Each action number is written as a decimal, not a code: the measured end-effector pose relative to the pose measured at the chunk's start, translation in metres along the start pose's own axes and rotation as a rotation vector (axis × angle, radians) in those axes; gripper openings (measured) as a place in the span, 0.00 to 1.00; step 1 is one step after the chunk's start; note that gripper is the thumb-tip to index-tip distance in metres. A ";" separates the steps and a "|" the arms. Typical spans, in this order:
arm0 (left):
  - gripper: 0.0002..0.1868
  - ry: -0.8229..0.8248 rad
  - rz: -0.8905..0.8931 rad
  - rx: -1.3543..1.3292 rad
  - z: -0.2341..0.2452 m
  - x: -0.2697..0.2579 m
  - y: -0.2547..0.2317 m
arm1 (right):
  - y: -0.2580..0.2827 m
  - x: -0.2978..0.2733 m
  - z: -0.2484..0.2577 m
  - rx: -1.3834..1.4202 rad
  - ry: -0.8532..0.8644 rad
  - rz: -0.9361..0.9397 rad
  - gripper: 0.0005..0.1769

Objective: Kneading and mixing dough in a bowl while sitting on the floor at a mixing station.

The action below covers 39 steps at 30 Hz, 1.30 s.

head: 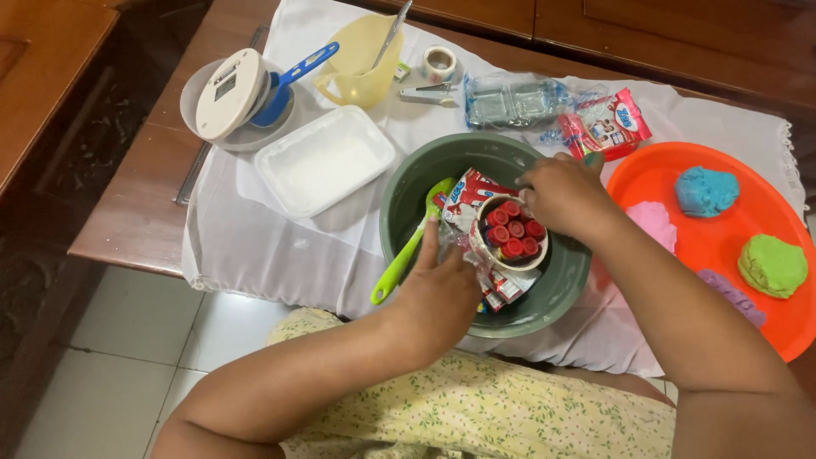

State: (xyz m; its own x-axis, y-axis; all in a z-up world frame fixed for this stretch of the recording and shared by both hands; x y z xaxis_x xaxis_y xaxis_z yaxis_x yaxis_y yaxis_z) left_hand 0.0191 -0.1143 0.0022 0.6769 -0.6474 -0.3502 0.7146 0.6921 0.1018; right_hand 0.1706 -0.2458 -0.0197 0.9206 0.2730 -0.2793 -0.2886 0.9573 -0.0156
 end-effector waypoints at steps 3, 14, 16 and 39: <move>0.12 -0.005 -0.022 0.027 -0.022 0.011 -0.015 | 0.032 -0.013 0.061 0.082 -0.133 0.063 0.18; 0.09 -0.530 -0.143 -0.279 0.034 -0.021 0.026 | 0.121 0.161 0.104 0.579 -0.545 0.353 0.19; 0.10 -0.390 -0.135 -0.385 0.043 -0.041 0.063 | 0.151 0.180 0.109 0.453 -0.603 0.369 0.22; 0.09 -0.958 0.795 0.360 -0.084 -0.094 0.350 | 0.265 0.219 0.078 -0.172 -0.612 0.522 0.10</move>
State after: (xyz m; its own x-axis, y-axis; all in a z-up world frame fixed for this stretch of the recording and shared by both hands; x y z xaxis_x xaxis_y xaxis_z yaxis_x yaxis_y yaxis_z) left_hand 0.1906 0.2151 -0.0071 0.6843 -0.1740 0.7081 -0.0334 0.9626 0.2689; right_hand 0.3164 0.0756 -0.0098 0.6226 0.7305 0.2806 -0.7101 0.6780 -0.1897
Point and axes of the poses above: each hand's wrist, its own x-axis towards the middle knuckle, its own z-axis out of the back of the hand, y = z × x, the point moved 9 cm from there along x, towards the middle knuckle, and after that the axes turned 2 degrees about x, right-handed, at the moved point
